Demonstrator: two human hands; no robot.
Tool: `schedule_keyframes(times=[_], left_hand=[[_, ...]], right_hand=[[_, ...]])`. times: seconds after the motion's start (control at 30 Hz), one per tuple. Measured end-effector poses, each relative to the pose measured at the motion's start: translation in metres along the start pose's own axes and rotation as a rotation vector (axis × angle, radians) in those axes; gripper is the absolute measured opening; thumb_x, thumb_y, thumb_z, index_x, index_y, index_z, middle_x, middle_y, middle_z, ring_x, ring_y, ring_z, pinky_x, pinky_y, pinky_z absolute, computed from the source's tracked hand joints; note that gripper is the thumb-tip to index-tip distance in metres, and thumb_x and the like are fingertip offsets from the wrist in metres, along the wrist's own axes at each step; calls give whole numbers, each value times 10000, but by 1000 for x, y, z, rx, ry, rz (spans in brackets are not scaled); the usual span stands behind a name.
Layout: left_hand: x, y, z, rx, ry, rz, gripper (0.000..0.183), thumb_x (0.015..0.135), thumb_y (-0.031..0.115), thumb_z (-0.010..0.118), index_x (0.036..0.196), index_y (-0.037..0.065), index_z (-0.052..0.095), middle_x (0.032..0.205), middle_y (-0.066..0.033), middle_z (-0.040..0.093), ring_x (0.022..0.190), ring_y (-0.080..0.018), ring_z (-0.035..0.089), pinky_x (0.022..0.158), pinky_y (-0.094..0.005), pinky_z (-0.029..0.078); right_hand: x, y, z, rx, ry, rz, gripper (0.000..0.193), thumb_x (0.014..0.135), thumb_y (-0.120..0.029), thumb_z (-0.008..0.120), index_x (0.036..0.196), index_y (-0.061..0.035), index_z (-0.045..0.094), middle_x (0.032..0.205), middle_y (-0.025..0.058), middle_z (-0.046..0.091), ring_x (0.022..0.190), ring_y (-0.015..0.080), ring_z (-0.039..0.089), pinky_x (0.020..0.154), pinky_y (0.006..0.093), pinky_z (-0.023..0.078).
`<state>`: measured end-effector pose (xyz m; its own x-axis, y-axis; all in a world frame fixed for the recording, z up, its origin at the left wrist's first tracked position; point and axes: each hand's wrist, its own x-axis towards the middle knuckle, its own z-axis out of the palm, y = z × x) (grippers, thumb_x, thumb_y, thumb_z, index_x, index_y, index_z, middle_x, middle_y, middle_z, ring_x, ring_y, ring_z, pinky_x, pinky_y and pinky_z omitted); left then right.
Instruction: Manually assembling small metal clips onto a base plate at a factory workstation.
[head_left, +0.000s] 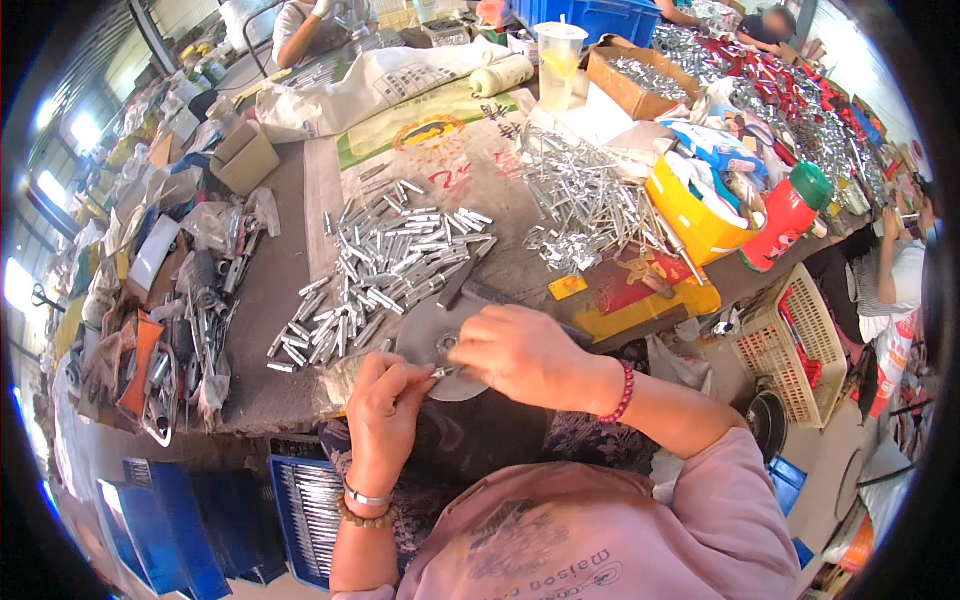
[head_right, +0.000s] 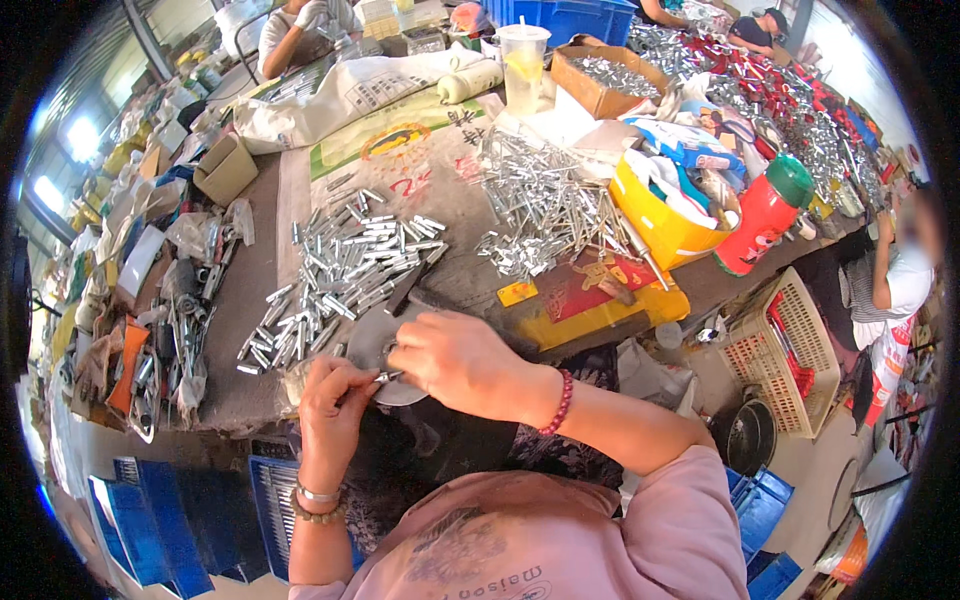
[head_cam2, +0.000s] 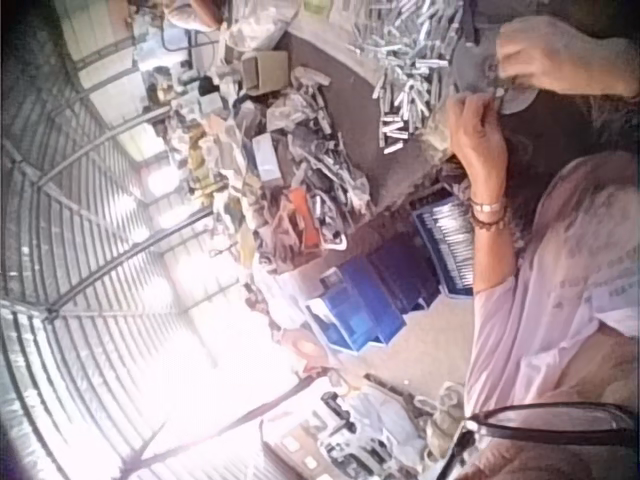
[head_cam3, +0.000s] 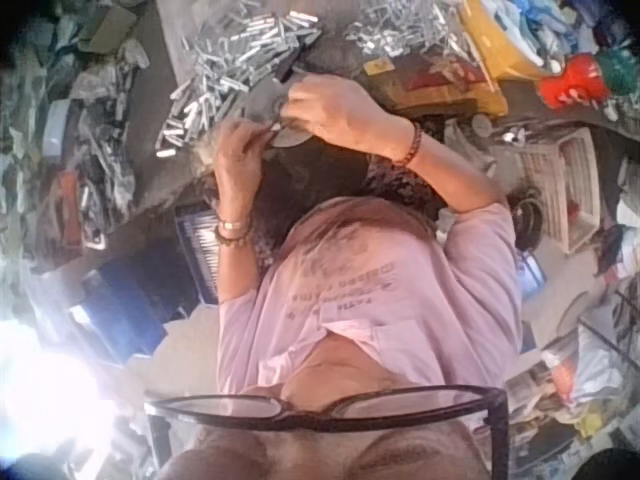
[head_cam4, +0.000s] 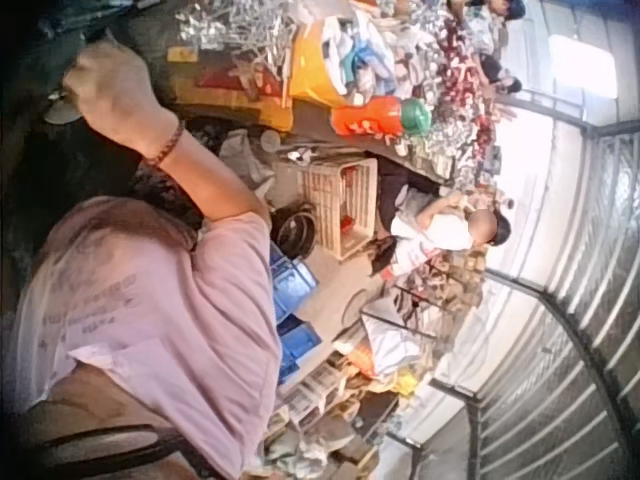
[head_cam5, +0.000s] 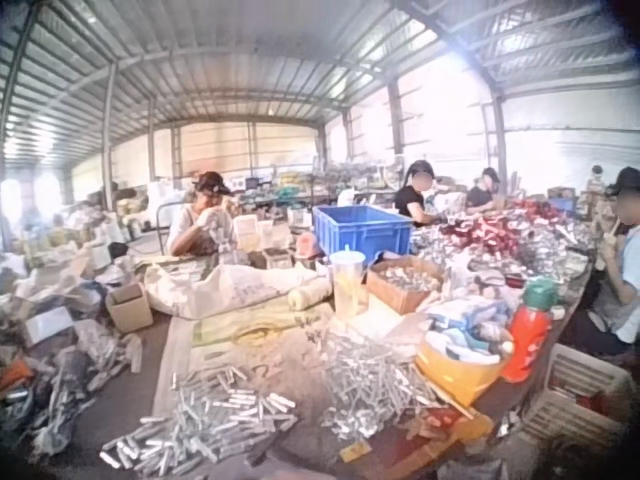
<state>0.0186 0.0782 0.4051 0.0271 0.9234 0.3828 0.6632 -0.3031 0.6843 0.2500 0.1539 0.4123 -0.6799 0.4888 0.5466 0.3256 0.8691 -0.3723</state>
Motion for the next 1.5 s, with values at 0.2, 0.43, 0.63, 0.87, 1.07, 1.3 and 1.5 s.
schedule_keyframes(times=[0.2,0.43,0.63,0.87,1.07,1.3,1.5], left_hand=[[-2,2,-1,1,-2,-9,171,853,-44,843,993,35,782,944,-95,666,846,-262,672,739,-359,533],[-4,3,-2,3,12,6,182,853,-65,836,995,36,782,959,-89,671,853,-251,679,737,-347,535],[-4,-5,4,20,41,45,206,853,-70,835,1011,52,785,940,-79,669,823,-241,676,718,-336,531],[-3,-5,5,42,69,55,164,838,13,854,965,80,776,928,-75,677,849,-307,686,720,-411,543],[-5,-8,4,66,39,84,168,853,20,829,993,98,778,946,-73,675,864,-314,688,729,-425,551],[-6,-9,-1,97,51,129,167,860,-25,826,998,54,775,972,-88,676,868,-299,705,747,-388,568],[-5,-8,-2,59,43,110,176,853,-26,832,1001,53,780,970,-84,677,873,-297,700,747,-391,567]], right_hand=[[-12,80,-45,-301,267,448,85,849,-77,771,932,-92,774,926,105,695,920,334,722,817,464,592],[-8,101,-44,-442,97,299,73,814,-75,784,857,-96,729,926,71,654,985,305,688,860,451,572],[-5,109,-38,-478,44,185,163,794,-46,765,861,-77,619,931,76,605,967,309,654,838,463,558],[15,39,-41,-114,108,210,121,889,-18,718,1001,-63,728,957,135,716,915,359,730,780,464,591],[28,-10,6,64,42,38,381,855,23,721,1220,-84,710,946,130,700,909,364,715,772,462,591],[26,-21,17,407,47,271,552,881,17,764,1406,-105,644,954,95,754,889,329,744,778,441,591],[20,-16,25,212,80,174,573,865,29,772,1404,-113,640,902,80,742,870,329,739,757,452,581]])
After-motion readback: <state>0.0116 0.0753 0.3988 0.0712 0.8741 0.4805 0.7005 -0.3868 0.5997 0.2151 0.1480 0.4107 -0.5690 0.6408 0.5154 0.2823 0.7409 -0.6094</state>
